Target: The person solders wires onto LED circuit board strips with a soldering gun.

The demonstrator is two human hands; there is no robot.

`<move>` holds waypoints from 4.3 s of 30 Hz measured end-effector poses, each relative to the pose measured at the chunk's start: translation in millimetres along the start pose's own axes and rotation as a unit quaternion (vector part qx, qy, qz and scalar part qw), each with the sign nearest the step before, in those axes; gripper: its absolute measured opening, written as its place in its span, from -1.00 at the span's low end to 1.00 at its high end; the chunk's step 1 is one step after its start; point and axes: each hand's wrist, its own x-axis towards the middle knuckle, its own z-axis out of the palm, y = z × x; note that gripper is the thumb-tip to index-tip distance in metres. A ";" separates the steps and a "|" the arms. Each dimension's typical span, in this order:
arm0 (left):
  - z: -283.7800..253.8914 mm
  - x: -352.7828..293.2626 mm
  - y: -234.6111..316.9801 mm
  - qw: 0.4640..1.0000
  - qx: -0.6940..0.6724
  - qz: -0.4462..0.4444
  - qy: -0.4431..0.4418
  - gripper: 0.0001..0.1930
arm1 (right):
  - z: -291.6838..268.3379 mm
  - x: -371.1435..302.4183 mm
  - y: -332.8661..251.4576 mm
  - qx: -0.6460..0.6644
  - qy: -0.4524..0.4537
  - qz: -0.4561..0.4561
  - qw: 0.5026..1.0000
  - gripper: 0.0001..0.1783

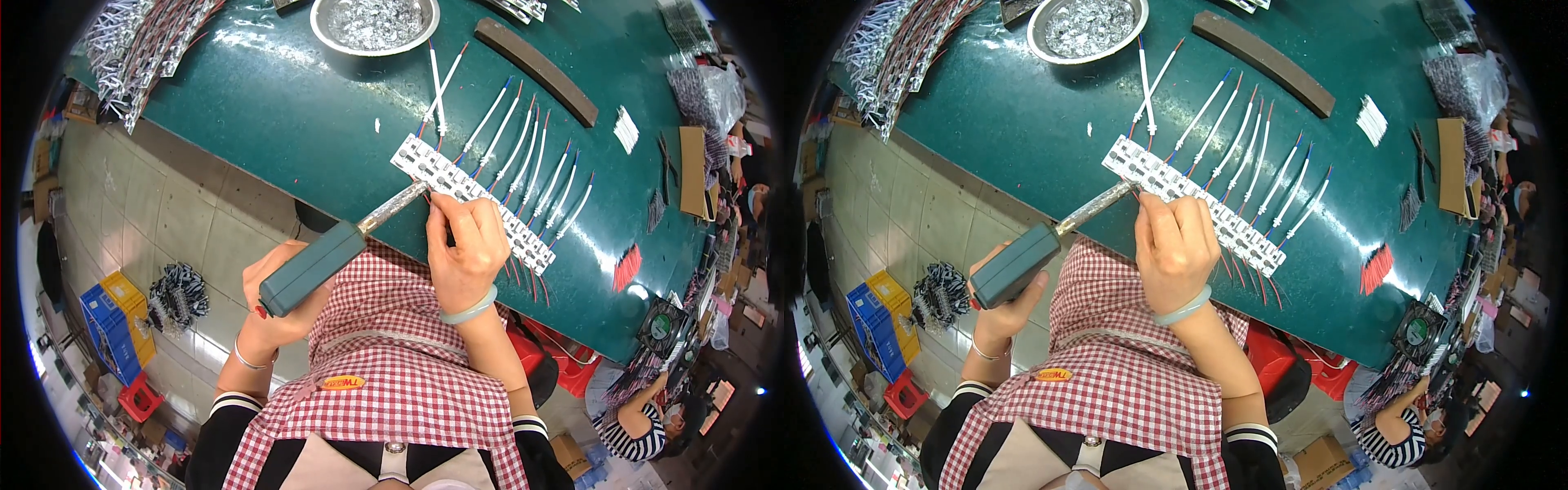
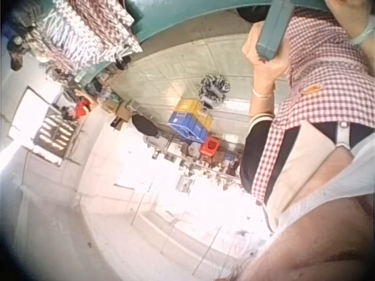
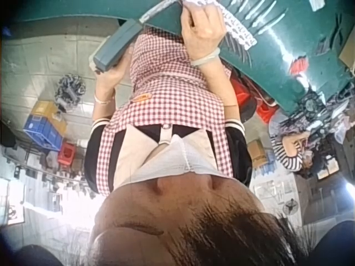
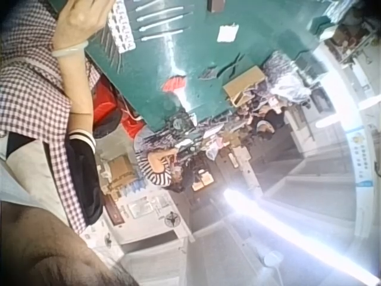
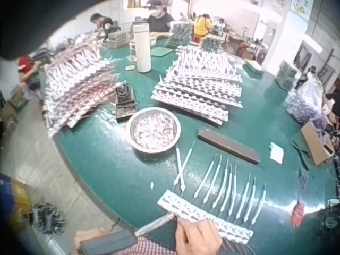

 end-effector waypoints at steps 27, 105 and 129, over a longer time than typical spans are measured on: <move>-0.2 -17.2 -13.5 0.998 -0.032 0.003 0.057 -0.72 | -1.6 0.4 -0.5 -0.018 0.001 -0.004 1.000 -0.78; 7.7 -62.3 -8.7 0.997 0.000 -0.009 0.081 -0.75 | -8.6 -21.1 -5.5 0.043 -0.011 -0.033 0.998 -0.77; 4.0 -47.7 0.9 0.996 0.079 0.034 0.037 -0.76 | 4.4 -25.5 -4.0 0.010 0.002 -0.020 1.000 -0.79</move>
